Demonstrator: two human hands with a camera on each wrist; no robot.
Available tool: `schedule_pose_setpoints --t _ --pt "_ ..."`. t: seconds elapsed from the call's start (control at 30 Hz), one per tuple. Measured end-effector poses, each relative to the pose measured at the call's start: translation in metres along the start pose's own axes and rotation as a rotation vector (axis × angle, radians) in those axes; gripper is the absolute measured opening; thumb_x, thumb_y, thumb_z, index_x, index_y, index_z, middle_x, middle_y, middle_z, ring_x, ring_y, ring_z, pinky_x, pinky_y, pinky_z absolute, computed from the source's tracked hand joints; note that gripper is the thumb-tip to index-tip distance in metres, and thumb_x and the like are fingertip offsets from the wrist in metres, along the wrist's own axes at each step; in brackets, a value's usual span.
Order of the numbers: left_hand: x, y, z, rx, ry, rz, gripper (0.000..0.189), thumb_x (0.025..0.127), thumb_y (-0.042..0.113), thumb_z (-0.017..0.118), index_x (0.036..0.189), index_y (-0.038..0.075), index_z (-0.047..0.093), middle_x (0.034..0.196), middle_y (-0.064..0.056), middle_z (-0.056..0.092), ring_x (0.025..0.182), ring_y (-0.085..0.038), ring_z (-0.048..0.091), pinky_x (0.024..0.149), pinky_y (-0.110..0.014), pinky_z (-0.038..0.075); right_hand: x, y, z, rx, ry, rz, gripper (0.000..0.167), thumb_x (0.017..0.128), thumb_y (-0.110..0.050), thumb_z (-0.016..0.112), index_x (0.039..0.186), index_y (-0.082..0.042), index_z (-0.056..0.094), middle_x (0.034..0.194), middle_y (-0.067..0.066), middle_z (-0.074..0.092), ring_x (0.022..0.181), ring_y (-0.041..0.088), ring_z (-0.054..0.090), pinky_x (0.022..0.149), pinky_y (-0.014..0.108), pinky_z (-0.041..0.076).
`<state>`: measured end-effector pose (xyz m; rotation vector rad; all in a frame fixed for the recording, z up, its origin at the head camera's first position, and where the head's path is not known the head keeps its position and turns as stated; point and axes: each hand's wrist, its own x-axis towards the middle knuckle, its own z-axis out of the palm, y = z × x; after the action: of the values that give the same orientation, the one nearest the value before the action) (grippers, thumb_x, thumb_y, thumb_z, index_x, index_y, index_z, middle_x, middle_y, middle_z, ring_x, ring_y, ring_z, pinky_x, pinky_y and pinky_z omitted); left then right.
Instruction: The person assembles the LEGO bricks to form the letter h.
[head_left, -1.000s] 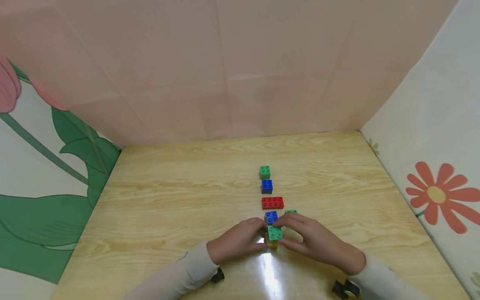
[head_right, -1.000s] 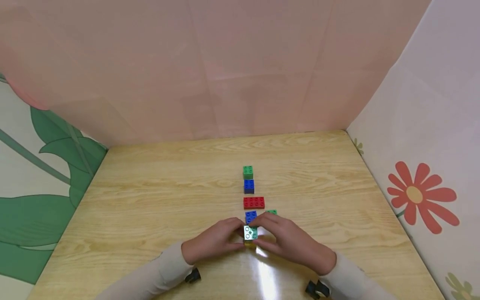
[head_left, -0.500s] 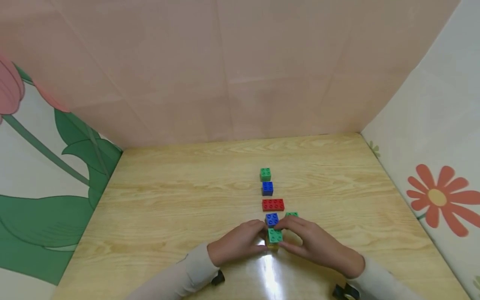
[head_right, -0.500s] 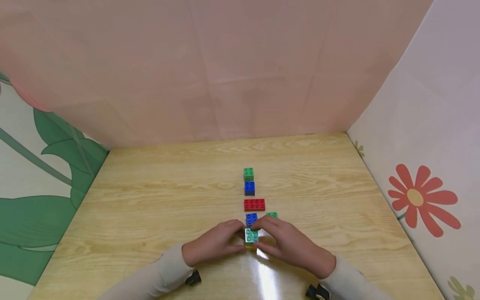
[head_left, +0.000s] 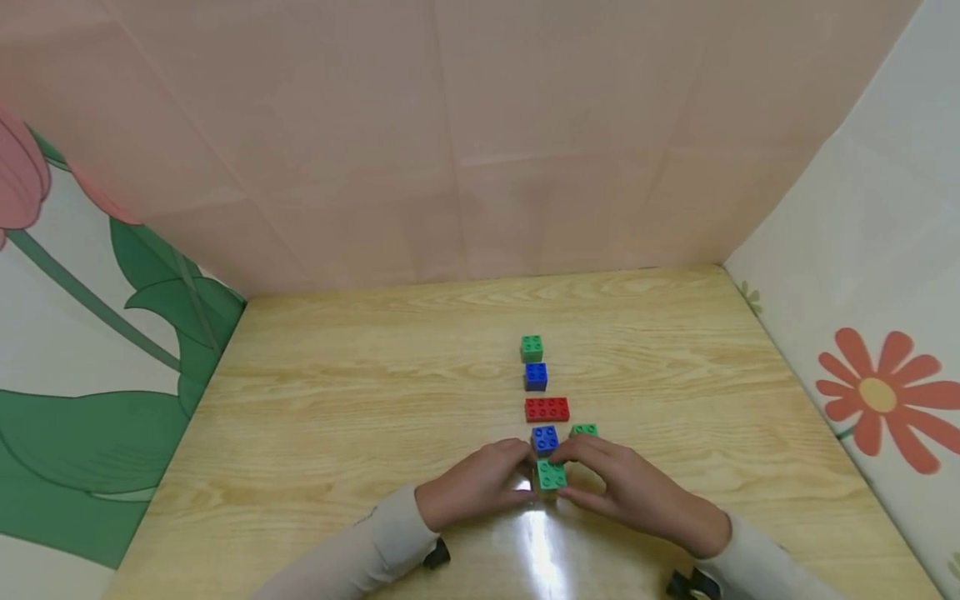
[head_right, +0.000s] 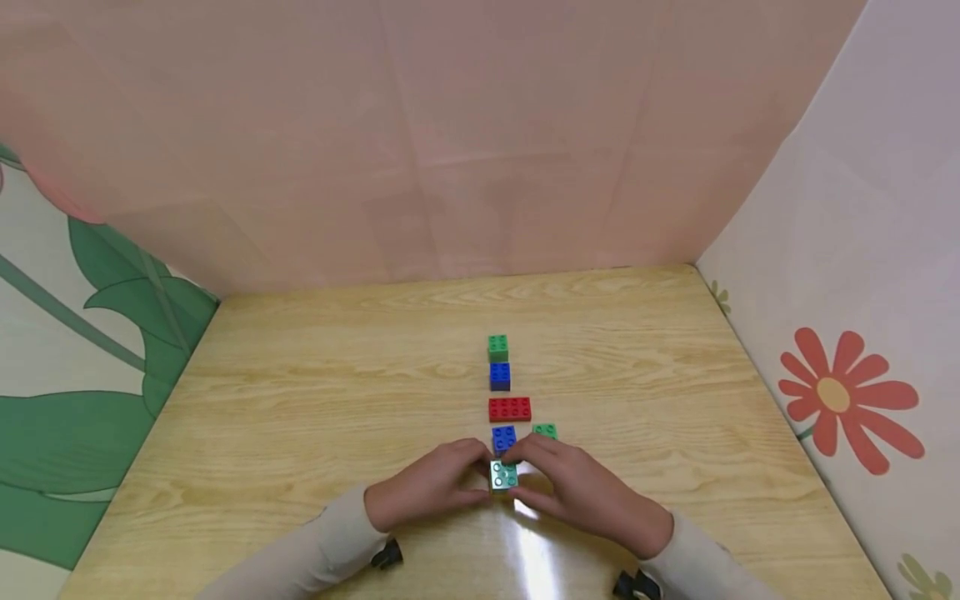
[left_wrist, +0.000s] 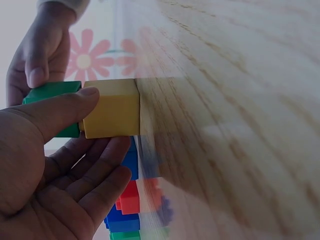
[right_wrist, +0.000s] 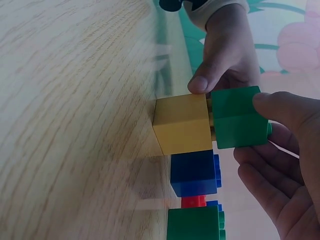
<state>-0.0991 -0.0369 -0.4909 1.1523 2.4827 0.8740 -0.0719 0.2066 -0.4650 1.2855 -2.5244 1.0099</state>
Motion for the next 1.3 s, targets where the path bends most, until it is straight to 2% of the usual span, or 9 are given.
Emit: schedule_pose_setpoints --t 0.37,0.7,1.07,1.3 --pt "0.0006 0.0007 -0.0019 -0.001 -0.021 -0.008 0.033 0.089 0.037 0.072 0.112 0.017 0.060 0.102 0.014 0.060 0.094 0.003 0.056 0.085 -0.012 0.046 -0.0011 0.0004 -0.0008 0.031 -0.058 0.061 0.039 0.089 -0.025 0.073 0.125 -0.024 0.060 0.120 -0.013 0.060 0.108 0.009 0.059 0.087 0.030 0.054" --pt "0.0018 0.0000 -0.0034 -0.002 -0.027 0.005 0.033 0.089 0.036 0.071 0.113 0.016 0.059 0.102 0.013 0.061 0.094 0.002 0.057 0.085 -0.012 0.046 0.0008 0.0027 0.0009 0.035 0.008 -0.034 0.043 0.084 -0.016 0.078 0.123 -0.019 0.062 0.118 -0.008 0.061 0.106 0.012 0.061 0.088 0.025 0.052" --pt "0.0026 -0.0016 -0.0036 -0.002 -0.044 -0.012 0.033 0.089 0.035 0.072 0.112 0.016 0.060 0.101 0.012 0.060 0.094 0.002 0.056 0.085 -0.012 0.046 0.0038 0.0009 -0.0007 0.042 0.027 -0.055 0.041 0.080 -0.012 0.081 0.116 -0.019 0.065 0.115 -0.007 0.062 0.102 0.012 0.062 0.089 0.016 0.048" --pt "0.0026 -0.0016 -0.0025 -0.001 -0.049 -0.010 0.031 0.088 0.034 0.072 0.110 0.016 0.060 0.099 0.014 0.059 0.092 0.004 0.055 0.084 -0.011 0.046 0.0045 0.0000 -0.0014 0.047 -0.011 -0.024 0.036 0.080 -0.013 0.081 0.112 -0.019 0.066 0.113 -0.007 0.062 0.101 0.011 0.062 0.087 0.019 0.052"
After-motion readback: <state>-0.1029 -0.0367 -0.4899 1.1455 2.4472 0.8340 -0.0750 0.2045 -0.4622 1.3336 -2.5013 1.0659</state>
